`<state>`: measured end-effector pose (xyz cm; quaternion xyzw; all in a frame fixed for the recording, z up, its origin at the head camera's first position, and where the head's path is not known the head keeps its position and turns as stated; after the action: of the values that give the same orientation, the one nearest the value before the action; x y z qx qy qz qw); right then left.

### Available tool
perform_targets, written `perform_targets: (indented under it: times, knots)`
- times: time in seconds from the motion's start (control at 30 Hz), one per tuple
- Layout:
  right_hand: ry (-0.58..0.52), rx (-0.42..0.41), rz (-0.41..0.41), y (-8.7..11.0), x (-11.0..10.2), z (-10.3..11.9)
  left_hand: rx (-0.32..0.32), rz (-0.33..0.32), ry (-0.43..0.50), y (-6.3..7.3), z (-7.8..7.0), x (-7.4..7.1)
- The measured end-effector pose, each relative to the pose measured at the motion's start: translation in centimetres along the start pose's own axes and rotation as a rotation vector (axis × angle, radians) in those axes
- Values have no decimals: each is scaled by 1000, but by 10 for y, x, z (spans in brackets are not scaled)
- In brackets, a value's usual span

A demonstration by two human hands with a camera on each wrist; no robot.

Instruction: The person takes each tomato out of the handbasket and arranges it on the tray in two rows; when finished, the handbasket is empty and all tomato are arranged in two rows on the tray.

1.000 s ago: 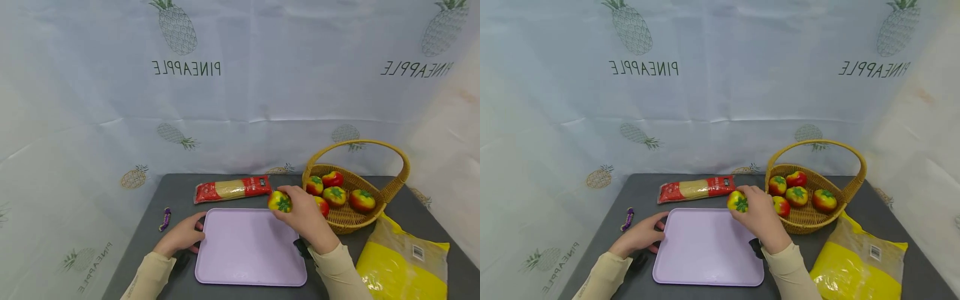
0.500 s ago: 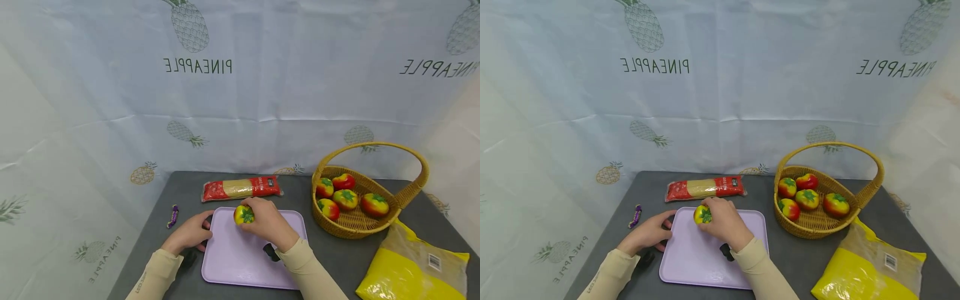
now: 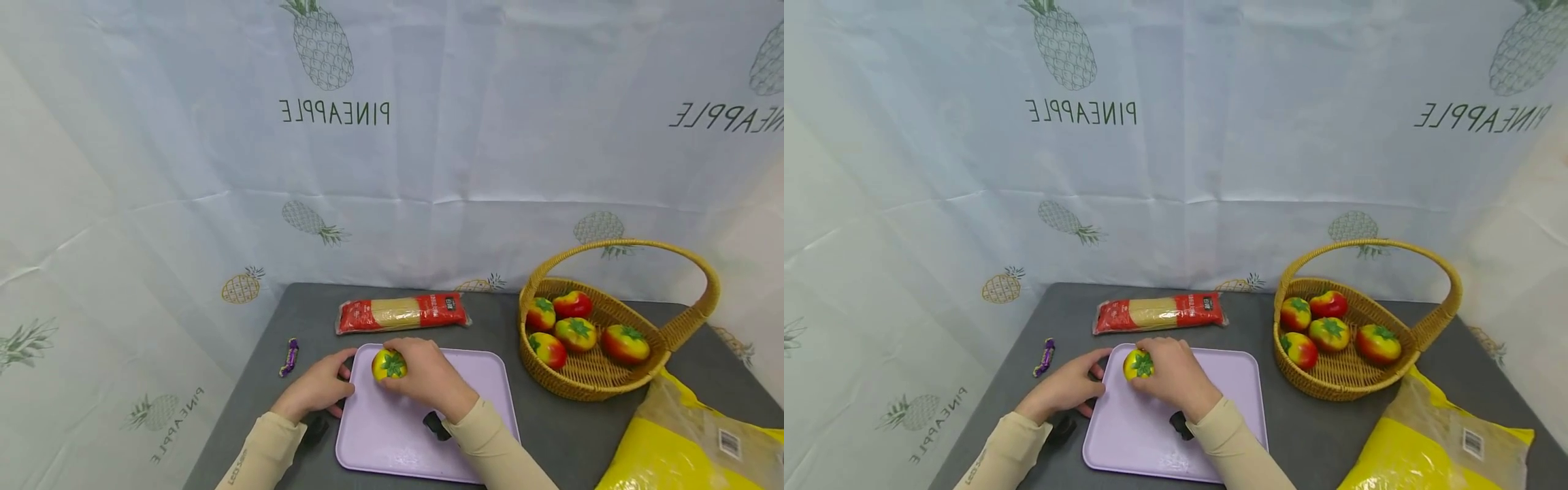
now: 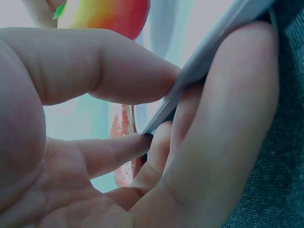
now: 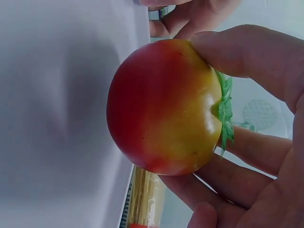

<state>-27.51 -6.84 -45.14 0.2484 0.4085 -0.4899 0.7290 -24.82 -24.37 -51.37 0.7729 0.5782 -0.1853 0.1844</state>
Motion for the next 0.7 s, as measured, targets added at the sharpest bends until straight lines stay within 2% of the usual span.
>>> perform_targets:
  times: [0.7]
  knots:
    - [72,-48,-3,-2,12,6,-35,-5,-38,-1,0,0]
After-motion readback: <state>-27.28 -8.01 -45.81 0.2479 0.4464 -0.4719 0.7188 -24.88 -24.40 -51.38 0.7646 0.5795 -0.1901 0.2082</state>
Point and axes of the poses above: each hand's wrist, its own y-axis away from the middle knuckle, its own x-axis out of the palm, z = x × y, the point moved 9 cm from there along -y, towards the middle knuckle, and after that the axes turned 13 degrees about x, right-handed, at the moved point
